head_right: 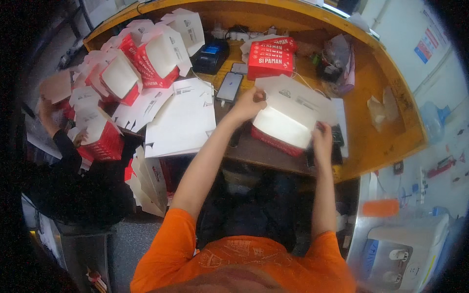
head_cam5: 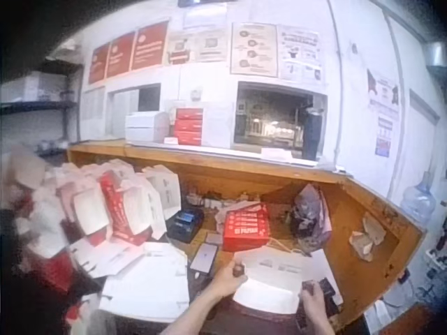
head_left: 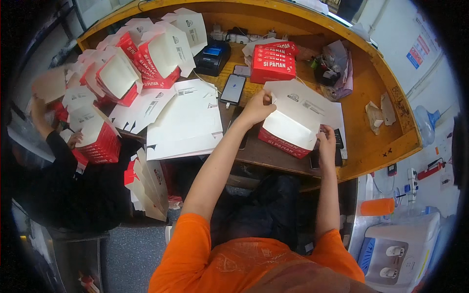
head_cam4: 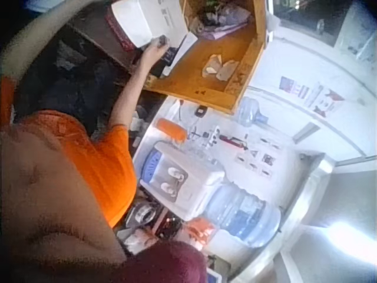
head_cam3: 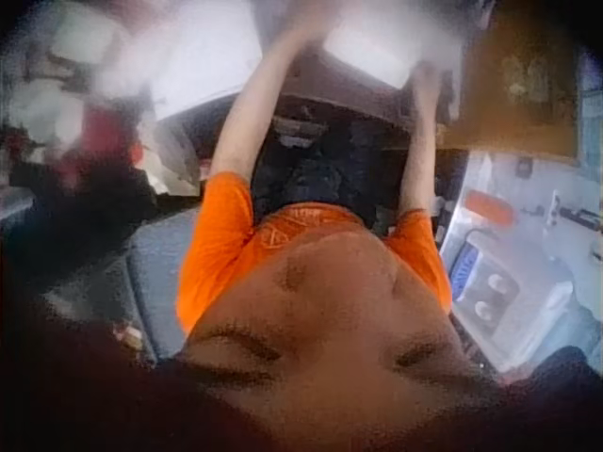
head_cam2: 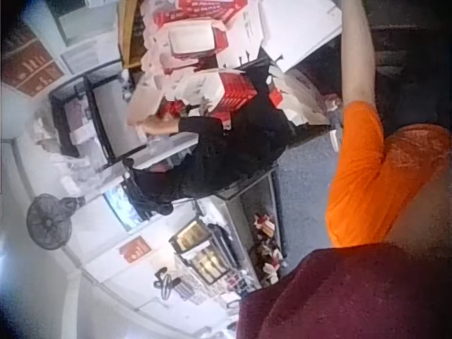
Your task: The person assembles red and white cardboard boxes by folding the flaps and interlocking the tabs. They pick up flat pieces, fold them into box shapes, and stack the finished boxes on the counter.
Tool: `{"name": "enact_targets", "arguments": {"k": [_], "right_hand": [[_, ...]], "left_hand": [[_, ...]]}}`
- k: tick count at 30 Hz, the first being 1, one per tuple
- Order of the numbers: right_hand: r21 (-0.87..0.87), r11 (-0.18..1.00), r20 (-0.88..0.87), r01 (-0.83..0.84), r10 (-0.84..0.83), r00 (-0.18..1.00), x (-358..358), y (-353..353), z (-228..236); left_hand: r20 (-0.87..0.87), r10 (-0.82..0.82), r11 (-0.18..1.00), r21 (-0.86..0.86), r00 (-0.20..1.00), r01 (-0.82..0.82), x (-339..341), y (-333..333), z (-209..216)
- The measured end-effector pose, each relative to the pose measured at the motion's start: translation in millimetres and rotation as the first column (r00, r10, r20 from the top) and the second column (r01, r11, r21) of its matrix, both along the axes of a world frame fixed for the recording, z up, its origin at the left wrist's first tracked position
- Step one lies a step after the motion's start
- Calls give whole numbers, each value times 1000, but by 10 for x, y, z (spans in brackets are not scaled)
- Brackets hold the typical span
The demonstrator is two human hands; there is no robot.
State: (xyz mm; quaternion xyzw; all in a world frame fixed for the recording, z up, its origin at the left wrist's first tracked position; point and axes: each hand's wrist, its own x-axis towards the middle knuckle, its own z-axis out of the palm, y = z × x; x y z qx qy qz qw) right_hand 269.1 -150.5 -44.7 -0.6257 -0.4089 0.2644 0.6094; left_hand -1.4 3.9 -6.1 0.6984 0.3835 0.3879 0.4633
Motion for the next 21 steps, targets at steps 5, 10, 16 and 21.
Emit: {"name": "enact_targets", "arguments": {"k": [5, 10, 16, 21], "right_hand": [[-55, 994, 36, -96, 98, 995, 105, 170, 239], [-109, 974, 18, -198, 201, 979, -11, 312, 419], [-164, 971, 99, -172, 190, 977, 281, 493, 247], [-191, 975, 183, -109, 145, 972, 109, 550, 247]], "left_hand": [[87, -75, 997, -28, 993, 77, 63, -157, -80], [161, 118, 993, -43, 980, -113, 150, -315, -374], [180, 273, 960, 13, 945, -280, 302, -485, -472], [195, 241, 969, -93, 951, -227, 233, -515, -423]]}}
